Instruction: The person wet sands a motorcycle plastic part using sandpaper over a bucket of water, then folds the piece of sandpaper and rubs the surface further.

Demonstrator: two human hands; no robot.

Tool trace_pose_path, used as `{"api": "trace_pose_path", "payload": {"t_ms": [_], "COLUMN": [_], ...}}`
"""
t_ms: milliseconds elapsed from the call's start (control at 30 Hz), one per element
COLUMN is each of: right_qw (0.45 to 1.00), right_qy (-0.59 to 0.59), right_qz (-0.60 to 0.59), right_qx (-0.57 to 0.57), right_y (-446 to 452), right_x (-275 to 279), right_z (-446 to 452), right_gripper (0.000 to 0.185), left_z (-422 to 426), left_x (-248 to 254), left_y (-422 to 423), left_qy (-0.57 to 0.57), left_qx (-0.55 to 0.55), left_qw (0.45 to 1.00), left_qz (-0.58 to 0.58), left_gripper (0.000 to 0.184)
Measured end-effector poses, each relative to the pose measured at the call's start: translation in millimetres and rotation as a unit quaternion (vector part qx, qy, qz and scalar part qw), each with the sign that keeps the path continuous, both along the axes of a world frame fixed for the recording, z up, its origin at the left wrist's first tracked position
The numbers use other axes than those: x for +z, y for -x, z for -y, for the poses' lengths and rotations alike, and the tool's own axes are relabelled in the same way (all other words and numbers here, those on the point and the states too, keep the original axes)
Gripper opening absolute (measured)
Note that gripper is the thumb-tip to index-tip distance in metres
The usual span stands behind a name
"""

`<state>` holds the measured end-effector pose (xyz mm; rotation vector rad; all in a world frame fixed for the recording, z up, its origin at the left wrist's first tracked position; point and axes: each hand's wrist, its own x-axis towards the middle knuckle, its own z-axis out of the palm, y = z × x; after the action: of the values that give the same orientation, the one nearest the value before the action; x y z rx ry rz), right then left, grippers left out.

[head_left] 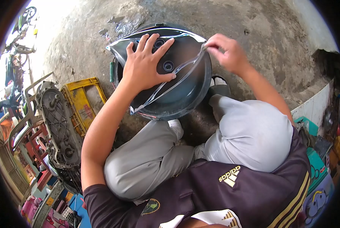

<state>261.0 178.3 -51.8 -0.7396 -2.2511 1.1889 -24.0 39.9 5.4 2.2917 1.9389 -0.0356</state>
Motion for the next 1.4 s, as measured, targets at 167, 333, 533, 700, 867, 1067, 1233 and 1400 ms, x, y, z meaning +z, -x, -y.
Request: {"api": "trace_pose_path", "payload": {"t_ms": [167,333,533,700,867,1067,1233,1400], "right_qw": [0.999,0.999,0.998,0.998,0.999,0.999,0.999,1.000], "right_qy": [0.038,-0.005,0.051,0.055,0.010,0.022,0.034,-0.001], "right_qz": [-0.007,-0.045,0.009,-0.004,-0.033,-0.036,-0.023,-0.020], "right_qx": [-0.009,0.029,-0.039,-0.036,0.022,0.021,-0.008,0.000], "right_y": [-2,1,0,0,5,2,-2,0], "right_x": [-1,-1,0,-1,1,0,-2,-1], "right_z": [-8,4,-2,-9,7,7,-1,8], "right_gripper": [0.010,0.009,0.009,0.010,0.010,0.010,0.007,0.011], "left_z": [-4,-3,-2,-4,-3,-2,-2,-3], "left_x": [4,6,7,6,6,5,4,5], "left_y": [-1,-1,0,-1,0,0,-2,-1], "left_qy": [0.020,0.034,0.038,0.042,0.039,0.037,0.035,0.037], "left_qx": [0.001,0.002,0.002,0.002,0.003,0.006,0.009,0.008], "left_qw": [1.000,0.999,0.999,0.999,0.999,0.999,0.999,0.999], "left_qz": [-0.003,-0.005,-0.001,-0.007,-0.009,-0.011,-0.017,-0.013], "left_gripper": [0.108,0.110,0.112,0.112,0.112,0.112,0.112,0.111]}}
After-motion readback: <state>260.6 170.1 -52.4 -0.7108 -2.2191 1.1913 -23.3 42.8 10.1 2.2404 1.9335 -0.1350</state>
